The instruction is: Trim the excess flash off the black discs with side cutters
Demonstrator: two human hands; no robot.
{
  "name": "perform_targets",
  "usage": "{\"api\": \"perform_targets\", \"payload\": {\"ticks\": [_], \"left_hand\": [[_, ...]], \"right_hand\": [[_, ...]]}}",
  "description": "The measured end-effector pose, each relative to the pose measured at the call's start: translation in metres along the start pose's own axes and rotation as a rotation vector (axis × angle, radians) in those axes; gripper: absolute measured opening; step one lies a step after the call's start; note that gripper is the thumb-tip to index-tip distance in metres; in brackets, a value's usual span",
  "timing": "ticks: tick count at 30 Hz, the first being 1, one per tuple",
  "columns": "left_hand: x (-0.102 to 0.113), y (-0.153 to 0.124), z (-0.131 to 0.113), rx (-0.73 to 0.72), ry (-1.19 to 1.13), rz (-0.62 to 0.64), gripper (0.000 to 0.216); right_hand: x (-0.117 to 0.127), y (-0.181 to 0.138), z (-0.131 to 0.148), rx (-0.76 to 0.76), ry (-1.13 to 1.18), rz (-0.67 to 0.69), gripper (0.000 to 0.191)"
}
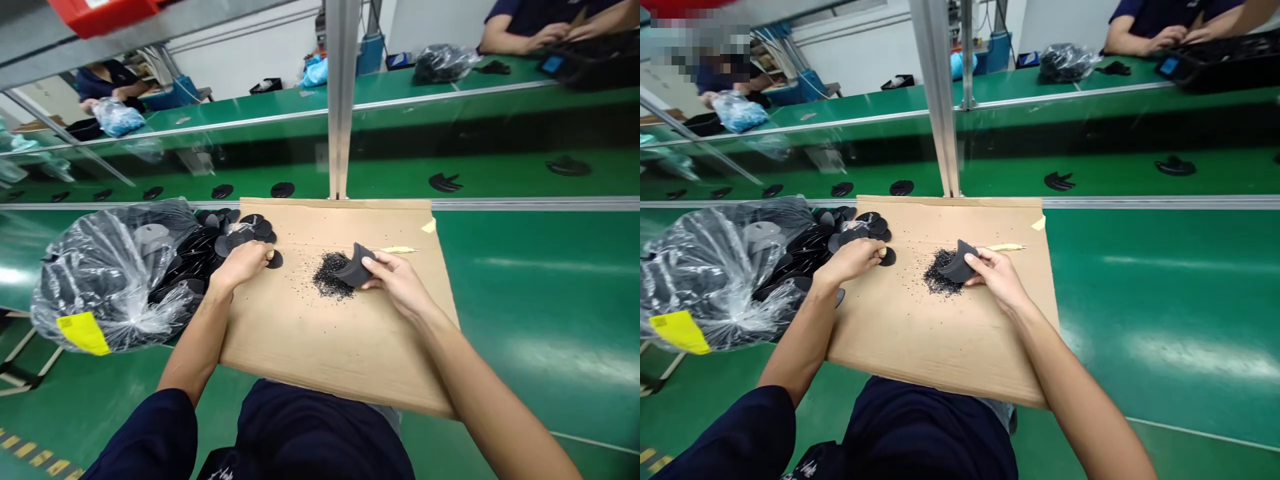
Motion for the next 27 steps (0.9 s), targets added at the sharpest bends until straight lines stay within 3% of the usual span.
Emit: {"api": "perform_targets", "payload": {"ticks": [3, 8, 11, 15, 18, 24, 27], "left_hand": [[0.006, 0.005, -0.014, -0.1, -0.122, -0.086, 0.016], [0.035, 0.007, -0.05, -0.27, -0.471, -0.459, 0.003], [0.036, 0.006, -0.081, -0.386, -0.615, -0.573, 0.01], [0.028, 0.004, -0.123, -0.557, -0.516, -0.596, 0.019], [0.021, 0.001, -0.141, -0.639, -0.348, -0.588, 0.026], [0.011, -0.002, -0.153, -0.718, -0.166, -0.503, 0.035], [0.012, -0.006, -0.155, -0.748, -0.167, -0.587, 0.027]], "right_hand": [[0.0, -0.001, -0.001, 0.0, -0.009, 0.007, 0.039], [-0.005, 0.0, -0.005, 0.004, -0.021, 0.055, 0.037], [-0.011, -0.001, -0.01, 0.008, -0.051, 0.086, 0.038], [-0.023, -0.006, -0.014, -0.013, -0.036, 0.166, 0.045], [-0.03, -0.01, -0.013, -0.037, -0.02, 0.217, 0.044], [-0.031, -0.009, -0.012, -0.039, -0.042, 0.231, 0.048], [-0.03, -0.008, -0.013, -0.02, -0.079, 0.219, 0.048]]}}
Point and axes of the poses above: each hand's wrist, its own y-axis towards the middle knuckle, its own x-axis out of the back of the hand, z = x × y, the point moved 8 cm from there along y, towards the middle knuckle, and after that the axes turned 14 degrees about -x, right-handed, at the moved point
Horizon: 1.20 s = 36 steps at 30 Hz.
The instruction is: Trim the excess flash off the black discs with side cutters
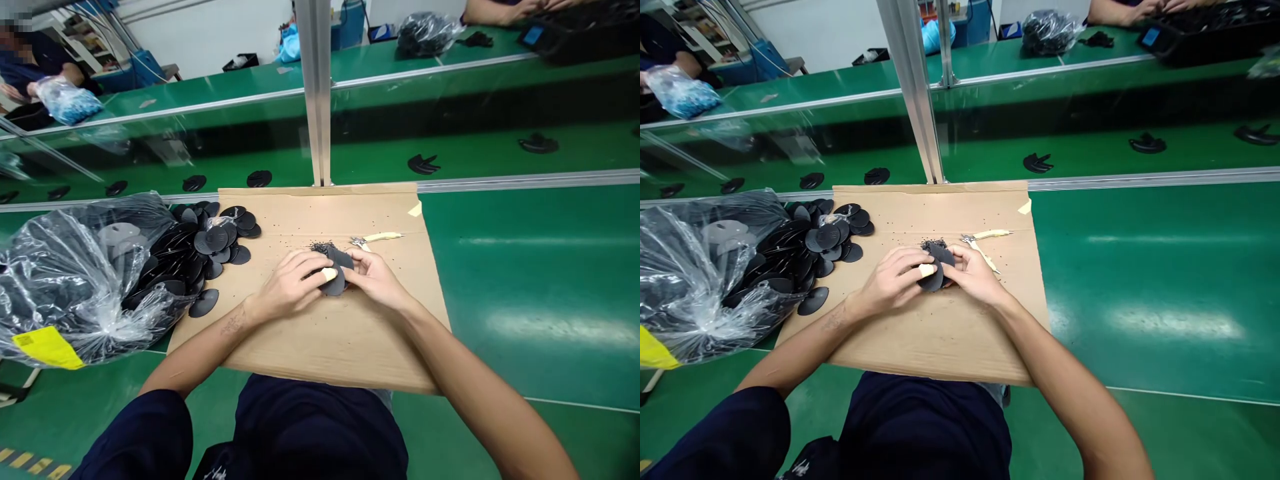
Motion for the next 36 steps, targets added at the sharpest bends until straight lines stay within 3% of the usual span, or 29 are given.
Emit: {"api": "perform_targets", "payload": {"ticks": [3, 7, 10, 18, 22, 27, 36], "left_hand": [[0.009, -0.005, 0.004, 0.07, -0.028, -0.163, 0.019], [0.008, -0.025, 0.033, 0.487, -0.333, -0.342, 0.022], [-0.006, -0.034, 0.041, 0.653, -0.505, -0.346, 0.027], [-0.011, -0.029, 0.039, 0.628, -0.363, -0.297, 0.019], [-0.021, -0.029, 0.036, 0.654, -0.468, -0.243, 0.019], [-0.03, -0.034, 0.035, 0.721, -0.533, -0.265, 0.028], [-0.029, -0.033, 0.03, 0.729, -0.545, -0.302, 0.028]], "right_hand": [[-0.002, 0.0, -0.001, 0.016, -0.03, 0.002, 0.047], [-0.004, -0.001, -0.004, 0.005, -0.002, -0.009, 0.045], [-0.004, -0.001, -0.006, 0.0, -0.001, -0.017, 0.045], [-0.004, 0.0, -0.007, 0.038, -0.012, -0.039, 0.047], [-0.007, -0.002, -0.005, 0.063, -0.026, -0.042, 0.045], [-0.008, -0.005, -0.004, 0.111, -0.082, -0.096, 0.044], [-0.011, -0.01, -0.002, 0.181, -0.171, -0.148, 0.034]]}}
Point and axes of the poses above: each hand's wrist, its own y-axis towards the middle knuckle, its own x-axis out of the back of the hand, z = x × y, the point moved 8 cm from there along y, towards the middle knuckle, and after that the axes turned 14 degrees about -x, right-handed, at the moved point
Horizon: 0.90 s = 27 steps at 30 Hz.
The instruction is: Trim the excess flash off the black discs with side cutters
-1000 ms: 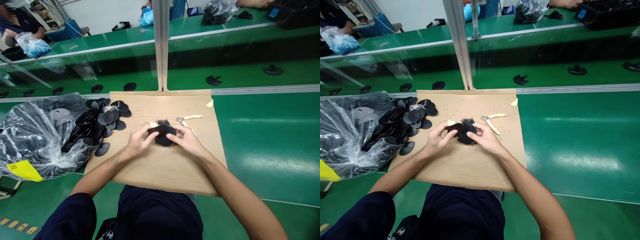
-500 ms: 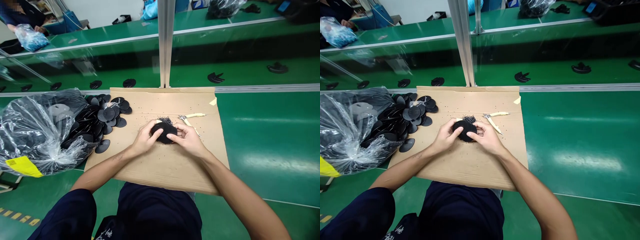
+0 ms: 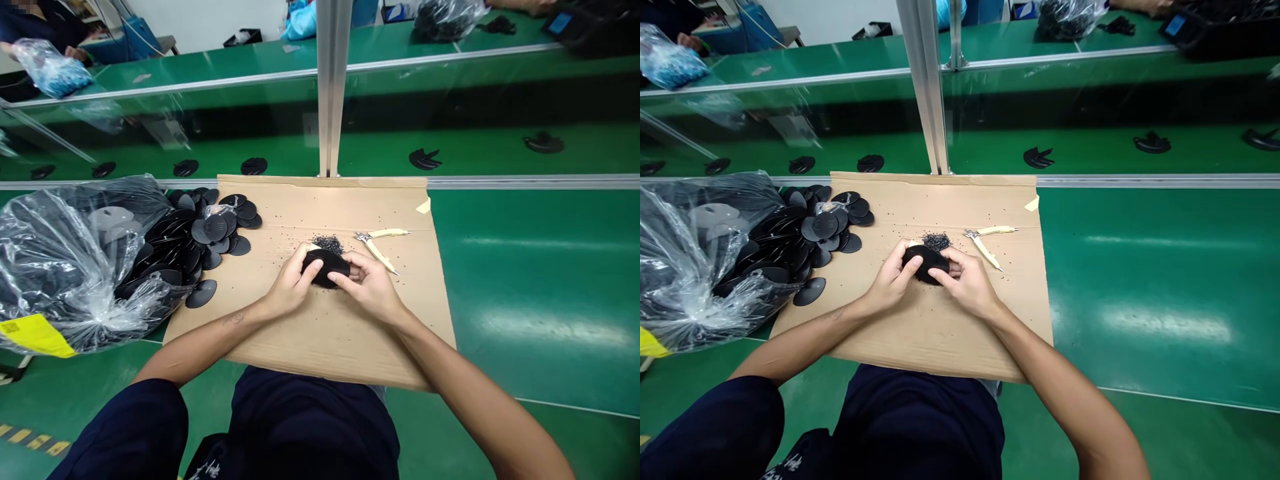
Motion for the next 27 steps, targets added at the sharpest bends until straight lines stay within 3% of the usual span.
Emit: {"api": "perform_targets", "payload": {"ticks": [9, 13, 16, 20, 27], "left_hand": [[0.0, 0.0, -0.008, -0.096, 0.079, 0.021, 0.024], [-0.001, -0.001, -0.021, -0.25, 0.155, 0.058, 0.022], [0.004, 0.001, -0.026, -0.278, 0.084, 0.019, 0.025], [0.012, 0.007, -0.035, -0.34, -0.018, 0.006, 0.028], [0.019, 0.011, -0.053, -0.496, 0.062, 0.063, 0.03]], "right_hand": [[-0.002, -0.003, 0.006, 0.072, -0.102, -0.004, 0.032], [0.0, -0.008, 0.019, 0.2, -0.326, -0.065, 0.033], [0.001, -0.014, 0.027, 0.316, -0.415, -0.103, 0.033], [0.0, -0.021, 0.035, 0.469, -0.418, -0.105, 0.023], [-0.002, -0.029, 0.041, 0.62, -0.365, -0.101, 0.013]]}}
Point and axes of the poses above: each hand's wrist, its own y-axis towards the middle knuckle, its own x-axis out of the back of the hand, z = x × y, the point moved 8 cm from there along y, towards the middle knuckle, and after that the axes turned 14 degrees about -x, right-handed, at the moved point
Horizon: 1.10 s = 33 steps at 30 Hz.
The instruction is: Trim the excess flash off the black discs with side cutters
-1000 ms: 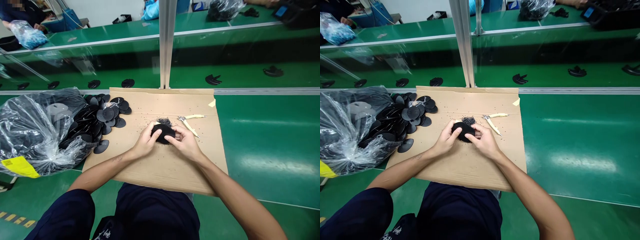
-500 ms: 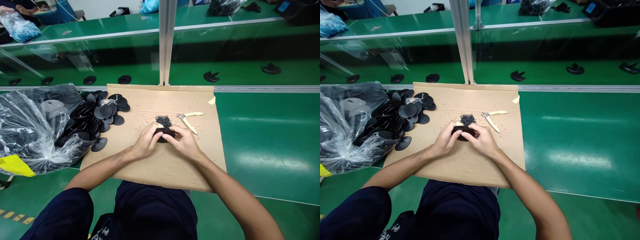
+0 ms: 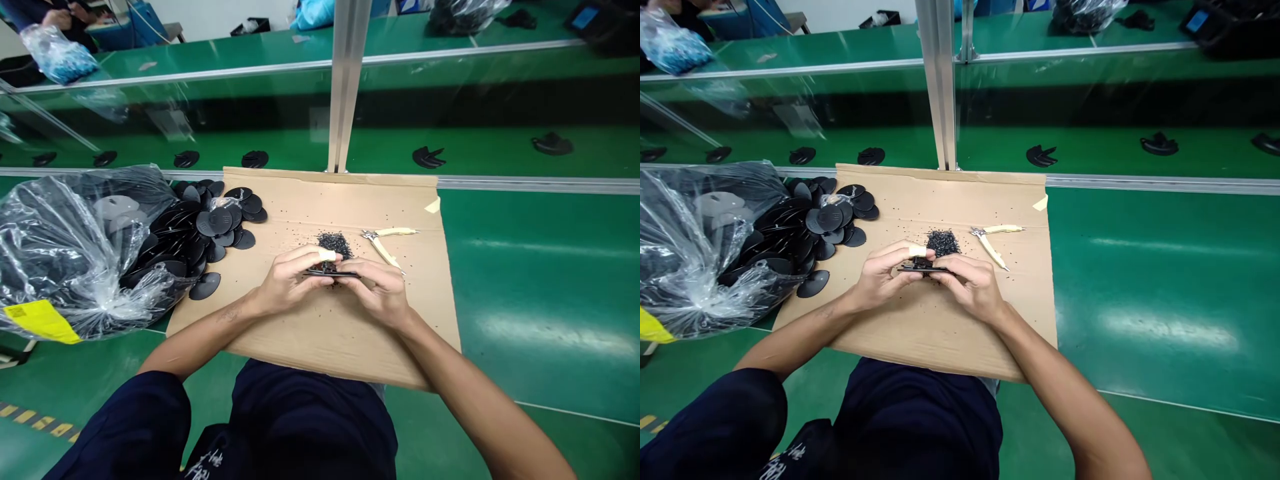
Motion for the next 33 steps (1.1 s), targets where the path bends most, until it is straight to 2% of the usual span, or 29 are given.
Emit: {"api": "perform_targets", "payload": {"ticks": [12, 16, 21, 26, 33], "left_hand": [[0.002, -0.003, -0.003, -0.092, 0.101, -0.001, 0.018], [0.004, -0.005, -0.006, -0.137, 0.128, -0.016, 0.021], [0.001, -0.005, -0.003, -0.149, 0.103, 0.037, 0.026], [0.002, -0.006, -0.003, -0.166, 0.134, 0.037, 0.019], [0.0, -0.005, -0.004, -0.177, 0.152, 0.066, 0.025]], "right_hand": [[-0.007, -0.001, -0.002, 0.01, -0.093, 0.068, 0.022], [-0.008, -0.001, 0.003, 0.057, -0.101, 0.101, 0.022], [-0.009, -0.002, 0.0, 0.041, -0.166, 0.117, 0.023], [-0.012, -0.002, 0.0, 0.072, -0.179, 0.151, 0.021], [-0.01, -0.002, -0.002, 0.063, -0.191, 0.135, 0.022]]}}
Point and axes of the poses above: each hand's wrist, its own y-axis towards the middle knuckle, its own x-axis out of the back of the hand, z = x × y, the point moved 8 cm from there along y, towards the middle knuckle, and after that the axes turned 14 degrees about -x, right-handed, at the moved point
